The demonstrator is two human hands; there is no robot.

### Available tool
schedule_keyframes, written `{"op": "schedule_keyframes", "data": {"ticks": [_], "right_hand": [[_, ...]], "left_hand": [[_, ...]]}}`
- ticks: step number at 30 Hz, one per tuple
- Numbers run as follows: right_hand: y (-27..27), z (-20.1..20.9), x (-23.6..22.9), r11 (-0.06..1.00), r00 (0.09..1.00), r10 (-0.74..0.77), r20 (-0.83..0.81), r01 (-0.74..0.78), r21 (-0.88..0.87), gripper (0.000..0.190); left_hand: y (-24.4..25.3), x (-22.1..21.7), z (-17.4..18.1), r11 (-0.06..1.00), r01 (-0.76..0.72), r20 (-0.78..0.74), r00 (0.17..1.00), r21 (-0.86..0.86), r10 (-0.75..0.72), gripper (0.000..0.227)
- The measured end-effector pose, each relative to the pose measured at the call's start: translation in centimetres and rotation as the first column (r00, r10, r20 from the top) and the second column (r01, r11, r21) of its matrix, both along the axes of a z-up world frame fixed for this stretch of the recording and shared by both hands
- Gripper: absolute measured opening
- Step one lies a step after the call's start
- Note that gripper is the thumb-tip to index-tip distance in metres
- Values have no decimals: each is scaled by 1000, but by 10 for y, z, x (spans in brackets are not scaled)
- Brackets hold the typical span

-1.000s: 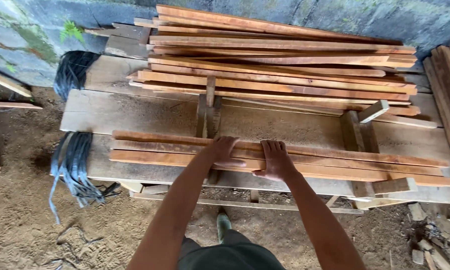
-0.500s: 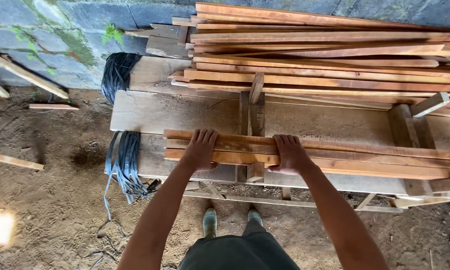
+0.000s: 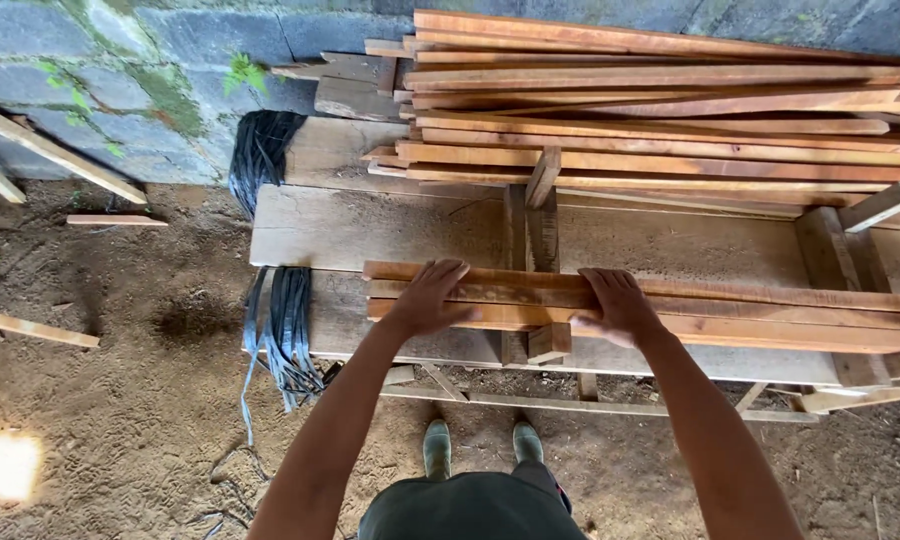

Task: Organizing and bundling thin wooden slats using a black strap on a wooden workbench.

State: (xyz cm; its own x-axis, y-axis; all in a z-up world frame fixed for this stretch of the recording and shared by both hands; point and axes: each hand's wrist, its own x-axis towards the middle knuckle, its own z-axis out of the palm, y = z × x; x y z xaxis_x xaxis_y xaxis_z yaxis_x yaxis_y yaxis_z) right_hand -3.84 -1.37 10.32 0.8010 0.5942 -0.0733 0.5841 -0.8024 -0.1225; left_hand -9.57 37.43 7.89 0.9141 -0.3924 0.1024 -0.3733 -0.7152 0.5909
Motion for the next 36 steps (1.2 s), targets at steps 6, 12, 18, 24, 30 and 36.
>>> {"op": "schedule_keyframes", "data": {"ticks": [6, 12, 18, 24, 30, 36], "right_hand": [[-7, -46, 7, 902, 920, -392, 31, 377, 211, 49], [-7, -53, 10, 865, 869, -494, -7, 493, 95, 49], [-11, -64, 15, 884, 872, -465, 154, 447, 136, 37], [-10, -64, 19, 890, 880, -455, 136, 444, 101, 36], [-7, -62, 18, 880, 874, -474, 108, 469, 70, 39], [-8, -63, 17, 894, 880, -445, 164, 448, 23, 39]], "left_hand": [[68, -38, 24, 535, -618, -456, 786, -576, 418, 69], [57, -60, 12, 270, -596, -519, 798, -756, 307, 57], [57, -52, -20, 294, -612, -526, 787, -734, 322, 53], [60, -48, -25, 306, -637, -541, 767, -707, 345, 53], [104, -27, -92, -103, -546, -546, 837, -832, -33, 56], [73, -23, -74, 130, -578, -557, 813, -805, 169, 53]]}}
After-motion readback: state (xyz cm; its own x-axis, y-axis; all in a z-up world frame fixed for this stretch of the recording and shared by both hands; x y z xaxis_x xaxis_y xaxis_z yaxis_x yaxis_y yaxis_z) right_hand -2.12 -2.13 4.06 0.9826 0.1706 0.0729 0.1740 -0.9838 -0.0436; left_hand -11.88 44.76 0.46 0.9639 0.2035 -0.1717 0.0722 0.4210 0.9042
